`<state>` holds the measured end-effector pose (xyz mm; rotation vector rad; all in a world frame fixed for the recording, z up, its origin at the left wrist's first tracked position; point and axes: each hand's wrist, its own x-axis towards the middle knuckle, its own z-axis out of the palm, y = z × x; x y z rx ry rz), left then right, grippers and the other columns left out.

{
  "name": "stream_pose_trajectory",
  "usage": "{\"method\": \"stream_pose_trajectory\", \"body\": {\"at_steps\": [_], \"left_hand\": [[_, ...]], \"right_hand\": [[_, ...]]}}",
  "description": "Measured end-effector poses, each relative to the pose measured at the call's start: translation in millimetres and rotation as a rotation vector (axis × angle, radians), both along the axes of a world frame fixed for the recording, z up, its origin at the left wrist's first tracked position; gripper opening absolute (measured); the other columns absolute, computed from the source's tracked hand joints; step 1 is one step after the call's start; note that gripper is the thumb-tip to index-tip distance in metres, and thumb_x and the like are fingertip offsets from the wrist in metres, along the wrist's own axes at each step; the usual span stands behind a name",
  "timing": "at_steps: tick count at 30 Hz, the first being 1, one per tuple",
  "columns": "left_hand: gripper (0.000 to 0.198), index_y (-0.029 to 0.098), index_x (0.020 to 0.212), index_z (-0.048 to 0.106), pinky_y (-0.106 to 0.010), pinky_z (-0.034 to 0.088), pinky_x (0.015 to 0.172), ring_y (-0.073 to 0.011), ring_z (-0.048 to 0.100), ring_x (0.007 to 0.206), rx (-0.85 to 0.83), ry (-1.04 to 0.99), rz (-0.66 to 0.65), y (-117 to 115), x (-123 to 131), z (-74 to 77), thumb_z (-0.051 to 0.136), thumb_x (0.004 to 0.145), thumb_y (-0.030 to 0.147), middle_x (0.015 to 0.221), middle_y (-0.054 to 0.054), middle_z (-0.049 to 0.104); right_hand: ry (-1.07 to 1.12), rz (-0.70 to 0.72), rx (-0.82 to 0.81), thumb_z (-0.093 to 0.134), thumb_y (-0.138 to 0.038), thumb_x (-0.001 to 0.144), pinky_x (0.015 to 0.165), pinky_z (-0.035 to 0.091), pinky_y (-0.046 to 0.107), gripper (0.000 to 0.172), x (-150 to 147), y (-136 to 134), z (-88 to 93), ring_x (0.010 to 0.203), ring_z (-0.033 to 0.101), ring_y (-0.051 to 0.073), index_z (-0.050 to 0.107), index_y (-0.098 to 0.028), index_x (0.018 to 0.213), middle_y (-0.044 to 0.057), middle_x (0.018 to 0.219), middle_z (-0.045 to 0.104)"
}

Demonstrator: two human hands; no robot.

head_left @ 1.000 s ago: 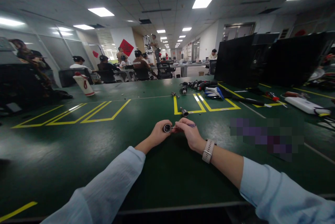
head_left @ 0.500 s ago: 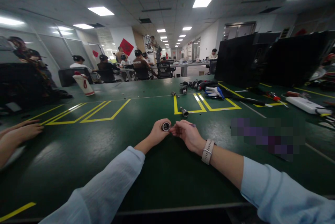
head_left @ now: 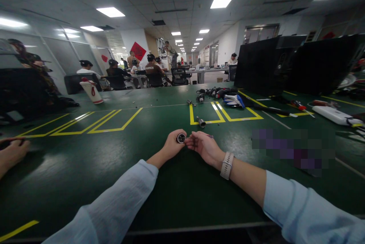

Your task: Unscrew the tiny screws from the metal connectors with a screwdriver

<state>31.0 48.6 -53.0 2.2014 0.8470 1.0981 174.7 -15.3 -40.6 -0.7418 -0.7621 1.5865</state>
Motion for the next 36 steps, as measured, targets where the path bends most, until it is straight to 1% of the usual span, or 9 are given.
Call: {"method": "stream_pose_trajectory", "body": {"at_steps": [2, 4, 9, 11, 17, 25, 29, 36], "left_hand": [[0.012, 0.016, 0.063, 0.050, -0.022, 0.037, 0.057, -0.0109, 0.046, 0.060, -0.003, 0.002, -0.012, -0.2, 0.3, 0.8, 0.051, 0.055, 0.007, 0.063, 0.004, 0.049], [0.011, 0.016, 0.063, 0.050, -0.022, 0.037, 0.056, -0.0109, 0.046, 0.059, -0.002, 0.000, -0.006, -0.1, 0.5, 1.1, 0.052, 0.056, 0.008, 0.063, 0.003, 0.049], [0.008, 0.016, 0.063, 0.049, -0.023, 0.036, 0.056, -0.0111, 0.044, 0.058, 0.015, -0.006, 0.053, -0.1, 0.5, 0.8, 0.057, 0.061, 0.014, 0.061, 0.004, 0.048], [0.009, 0.016, 0.063, 0.049, -0.023, 0.035, 0.056, -0.0114, 0.044, 0.058, 0.023, -0.002, 0.071, -0.9, 0.4, 1.3, 0.058, 0.062, 0.015, 0.060, 0.004, 0.048], [0.008, 0.016, 0.062, 0.052, -0.024, 0.035, 0.057, -0.0119, 0.045, 0.060, 0.029, 0.010, 0.062, -2.4, 0.6, 3.2, 0.058, 0.060, 0.012, 0.061, 0.004, 0.050], [0.009, 0.016, 0.064, 0.049, -0.021, 0.036, 0.054, -0.0100, 0.043, 0.057, -0.018, -0.069, 0.053, 5.7, 0.3, 0.4, 0.055, 0.059, 0.011, 0.061, 0.004, 0.047], [0.010, 0.016, 0.066, 0.047, -0.021, 0.035, 0.053, -0.0093, 0.042, 0.057, -0.035, -0.104, 0.063, 10.5, 0.8, -1.1, 0.055, 0.060, 0.013, 0.061, 0.005, 0.046], [0.009, 0.016, 0.063, 0.050, -0.021, 0.034, 0.053, -0.0098, 0.041, 0.057, -0.020, -0.077, 0.099, 14.2, 0.7, -2.4, 0.057, 0.059, 0.013, 0.059, 0.005, 0.046]], "right_hand": [[-0.003, 0.013, -0.009, 0.062, -0.031, 0.071, 0.065, 0.045, 0.030, 0.017, 0.9, 2.1, -0.6, 0.060, 0.062, 0.015, 0.056, -0.016, 0.067, 0.004, 0.062, 0.067], [-0.011, -0.004, -0.001, 0.062, -0.031, 0.070, 0.064, 0.045, 0.029, 0.017, 0.3, 1.6, 0.3, 0.060, 0.062, 0.015, 0.056, -0.016, 0.066, 0.003, 0.061, 0.066], [-0.066, -0.137, 0.084, 0.066, -0.029, 0.069, 0.064, 0.043, 0.026, 0.017, -4.7, -5.0, 3.3, 0.060, 0.060, 0.012, 0.055, -0.018, 0.063, -0.002, 0.059, 0.065], [-0.093, -0.155, 0.108, 0.067, -0.028, 0.068, 0.064, 0.042, 0.026, 0.017, -5.5, -6.3, 3.4, 0.060, 0.060, 0.011, 0.056, -0.018, 0.062, -0.002, 0.060, 0.066], [-0.101, -0.059, 0.068, 0.068, -0.029, 0.067, 0.062, 0.043, 0.028, 0.017, -1.4, -3.8, 2.0, 0.061, 0.062, 0.014, 0.057, -0.016, 0.063, 0.002, 0.062, 0.068], [-0.003, -0.022, 0.055, 0.066, -0.031, 0.071, 0.067, 0.044, 0.028, 0.017, -3.8, 0.1, -0.8, 0.068, 0.064, 0.014, 0.058, -0.016, 0.070, 0.004, 0.072, 0.070], [0.030, -0.047, 0.058, 0.067, -0.034, 0.070, 0.066, 0.044, 0.028, 0.020, -4.7, 0.7, 2.1, 0.069, 0.063, 0.014, 0.057, -0.017, 0.069, 0.003, 0.071, 0.069], [-0.078, -0.167, 0.119, 0.069, -0.035, 0.067, 0.065, 0.043, 0.027, 0.020, -11.6, 3.0, 0.3, 0.068, 0.062, 0.014, 0.057, -0.019, 0.065, 0.000, 0.069, 0.068]]}}
